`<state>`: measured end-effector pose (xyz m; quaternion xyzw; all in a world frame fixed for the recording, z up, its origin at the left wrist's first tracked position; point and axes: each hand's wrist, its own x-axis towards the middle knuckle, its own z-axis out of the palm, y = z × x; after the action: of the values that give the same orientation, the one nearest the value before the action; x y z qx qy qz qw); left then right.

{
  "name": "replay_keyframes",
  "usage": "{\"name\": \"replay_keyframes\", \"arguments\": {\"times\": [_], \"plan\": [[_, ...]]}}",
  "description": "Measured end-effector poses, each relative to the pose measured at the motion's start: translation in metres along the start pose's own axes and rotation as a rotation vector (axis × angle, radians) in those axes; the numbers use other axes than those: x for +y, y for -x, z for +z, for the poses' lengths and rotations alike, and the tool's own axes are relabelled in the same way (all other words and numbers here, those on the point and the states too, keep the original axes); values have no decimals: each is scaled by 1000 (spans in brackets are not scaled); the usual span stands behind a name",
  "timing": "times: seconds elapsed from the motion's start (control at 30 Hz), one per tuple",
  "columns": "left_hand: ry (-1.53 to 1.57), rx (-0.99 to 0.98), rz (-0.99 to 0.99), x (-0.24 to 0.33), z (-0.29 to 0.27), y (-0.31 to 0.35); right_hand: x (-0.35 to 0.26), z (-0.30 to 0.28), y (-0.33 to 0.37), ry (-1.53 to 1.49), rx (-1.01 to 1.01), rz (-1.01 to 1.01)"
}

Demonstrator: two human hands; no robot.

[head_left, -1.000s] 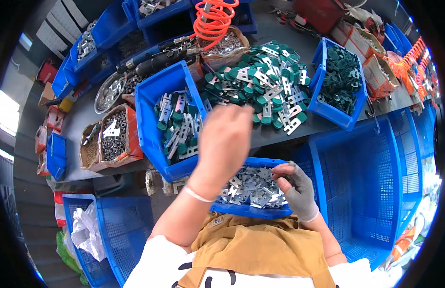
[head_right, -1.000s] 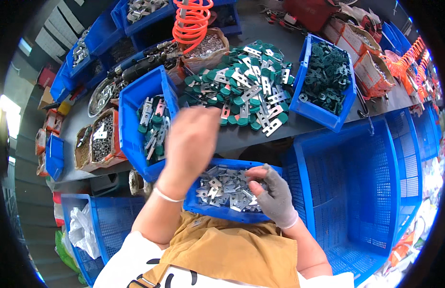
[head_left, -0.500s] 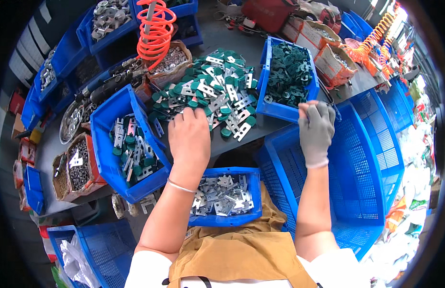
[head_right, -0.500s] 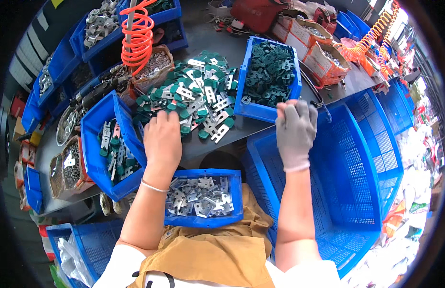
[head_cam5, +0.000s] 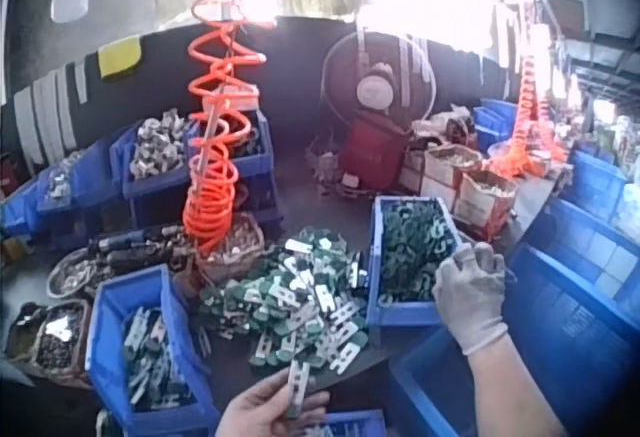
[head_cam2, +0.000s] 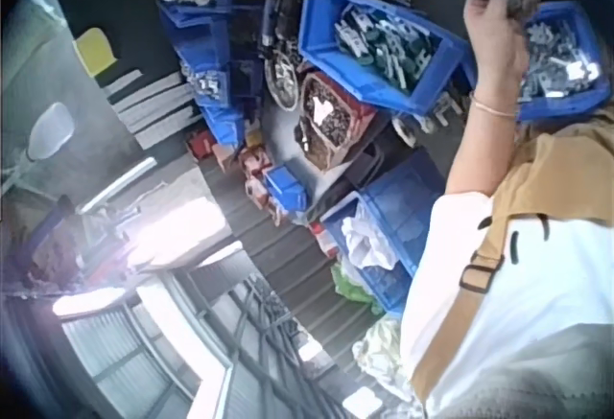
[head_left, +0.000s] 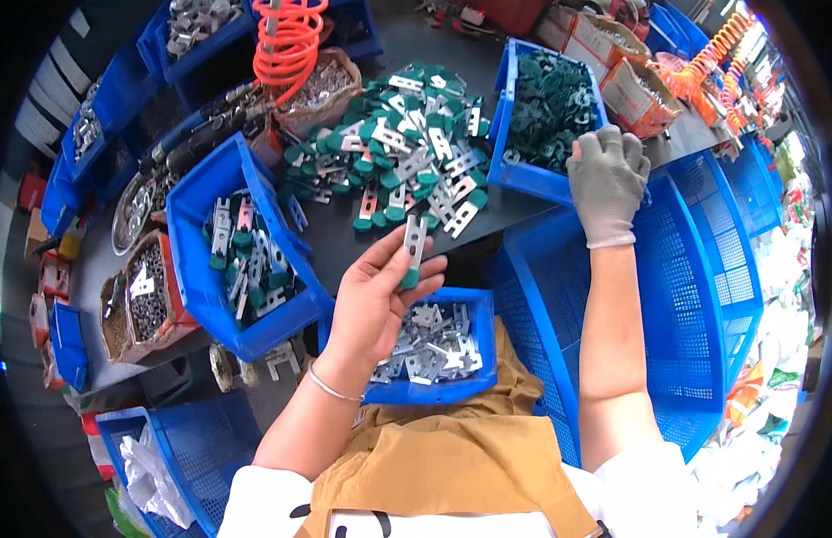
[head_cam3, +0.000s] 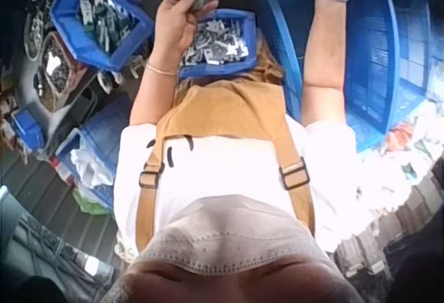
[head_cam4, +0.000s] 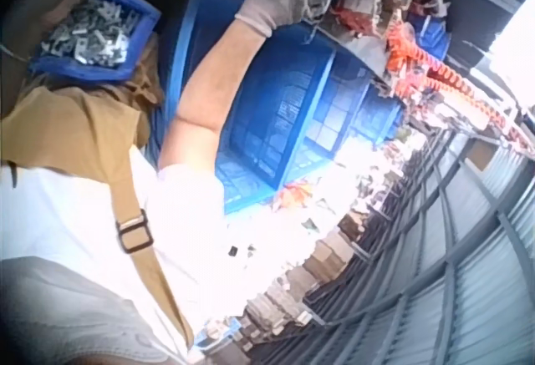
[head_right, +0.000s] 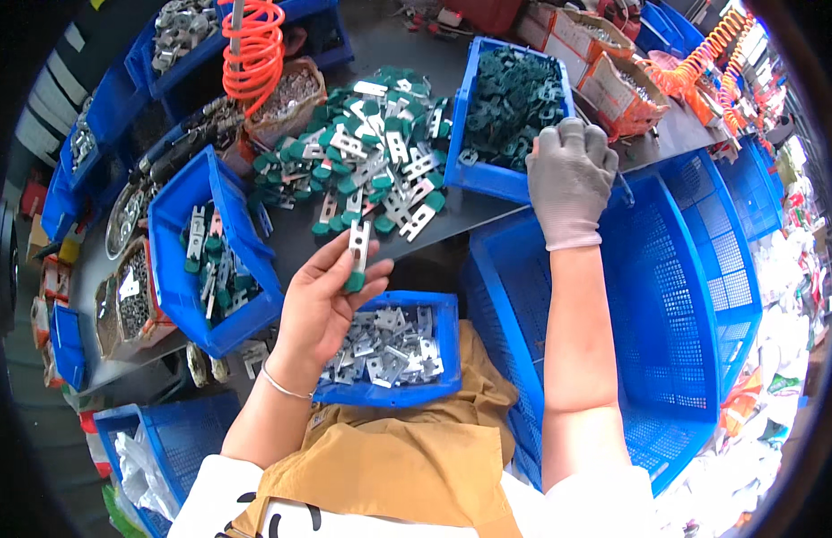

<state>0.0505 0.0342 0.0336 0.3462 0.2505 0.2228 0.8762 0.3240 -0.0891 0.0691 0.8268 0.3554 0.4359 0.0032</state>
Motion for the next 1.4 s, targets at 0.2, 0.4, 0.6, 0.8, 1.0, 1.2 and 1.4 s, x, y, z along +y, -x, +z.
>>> {"name": "replay_keyframes", "arguments": {"times": [0.2,0.4,0.6,0.8,1.0,1.2,1.4], "plan": [[291,10,-15,-31,7,9,-69,-69,61,-1608,-659,415],[187,210,-4,-52,-4,12,-98,-87,112,-1241,-456,64],[98,35,-65,-23,-23,13,-88,-88,157,-758,-690,-175],[-6,45,-134,-23,-17,24,-74,-90,150,-944,-555,-219],[-121,-30,-164,-30,-22,43,-61,-95,127,-1887,-646,649],[-104,-74,-157,-33,-16,49,-69,-94,130,-1848,-639,388],[-188,-44,-102,-25,-19,54,-64,-106,121,-1961,-894,258]]}}
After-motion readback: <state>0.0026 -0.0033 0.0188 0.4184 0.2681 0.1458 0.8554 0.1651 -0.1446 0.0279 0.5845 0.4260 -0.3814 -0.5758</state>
